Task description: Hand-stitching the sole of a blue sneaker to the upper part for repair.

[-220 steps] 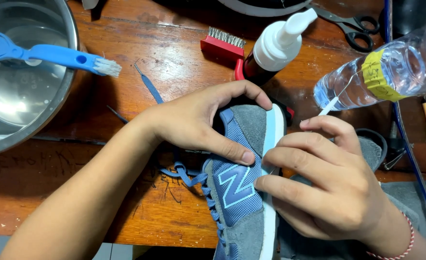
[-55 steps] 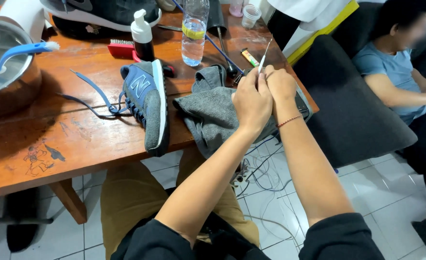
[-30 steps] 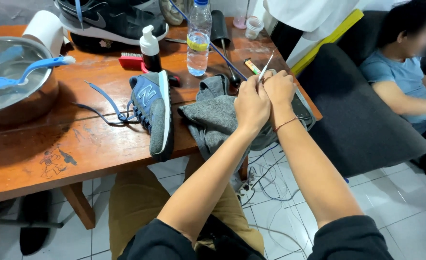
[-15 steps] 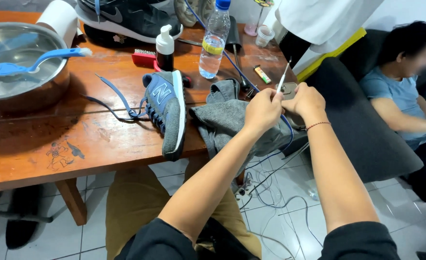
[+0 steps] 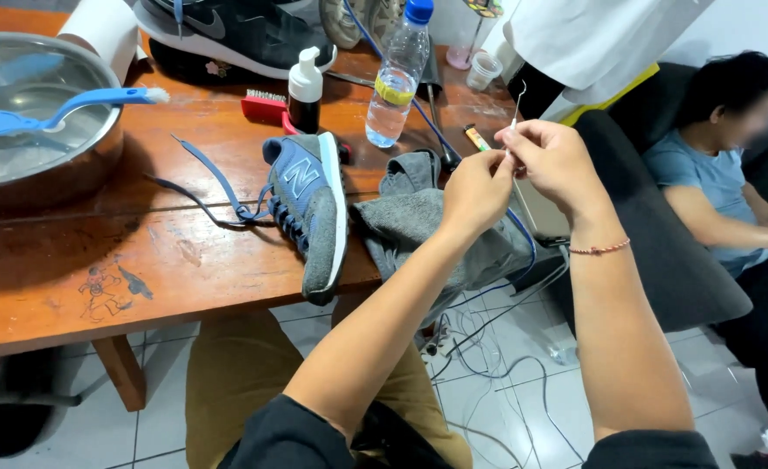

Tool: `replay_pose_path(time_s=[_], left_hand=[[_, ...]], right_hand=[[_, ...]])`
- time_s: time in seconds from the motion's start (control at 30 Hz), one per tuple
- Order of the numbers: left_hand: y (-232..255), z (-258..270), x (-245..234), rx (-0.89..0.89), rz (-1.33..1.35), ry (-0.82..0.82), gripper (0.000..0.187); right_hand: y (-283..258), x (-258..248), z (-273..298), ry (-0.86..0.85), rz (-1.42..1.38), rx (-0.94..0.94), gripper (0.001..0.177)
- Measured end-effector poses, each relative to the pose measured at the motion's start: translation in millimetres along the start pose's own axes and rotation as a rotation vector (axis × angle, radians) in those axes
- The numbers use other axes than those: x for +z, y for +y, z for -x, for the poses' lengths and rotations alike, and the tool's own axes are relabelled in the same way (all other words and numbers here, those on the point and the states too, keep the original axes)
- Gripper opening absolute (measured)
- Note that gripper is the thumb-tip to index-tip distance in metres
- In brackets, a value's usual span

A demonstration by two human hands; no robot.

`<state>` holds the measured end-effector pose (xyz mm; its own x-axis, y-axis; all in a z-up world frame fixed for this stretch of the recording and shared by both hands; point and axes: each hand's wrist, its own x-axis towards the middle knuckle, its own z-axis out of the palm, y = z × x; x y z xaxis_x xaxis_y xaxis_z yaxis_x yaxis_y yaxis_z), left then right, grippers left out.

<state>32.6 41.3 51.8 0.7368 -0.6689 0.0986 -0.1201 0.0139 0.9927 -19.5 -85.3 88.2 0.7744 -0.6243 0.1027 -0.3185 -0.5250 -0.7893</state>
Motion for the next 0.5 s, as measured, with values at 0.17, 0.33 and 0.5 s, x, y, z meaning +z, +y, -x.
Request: replay_pose_path(time_s=[0.17,0.33,0.5], left_hand=[[29,39,-33,0.206,-0.241,-0.199,0.069],[49,115,-111,0.522,-0.117,-0.107,0.028],[18,148,-242,0.907,-0.603,-0.303,0.03]], right_hand=[[-20,-5,7,0.075,-0.088,-0.058,0.022],[1,-19,-21,0.091,-0.169,-0.003,0.021],[18,4,-59,0.168,-0.149,0.149,0.021]])
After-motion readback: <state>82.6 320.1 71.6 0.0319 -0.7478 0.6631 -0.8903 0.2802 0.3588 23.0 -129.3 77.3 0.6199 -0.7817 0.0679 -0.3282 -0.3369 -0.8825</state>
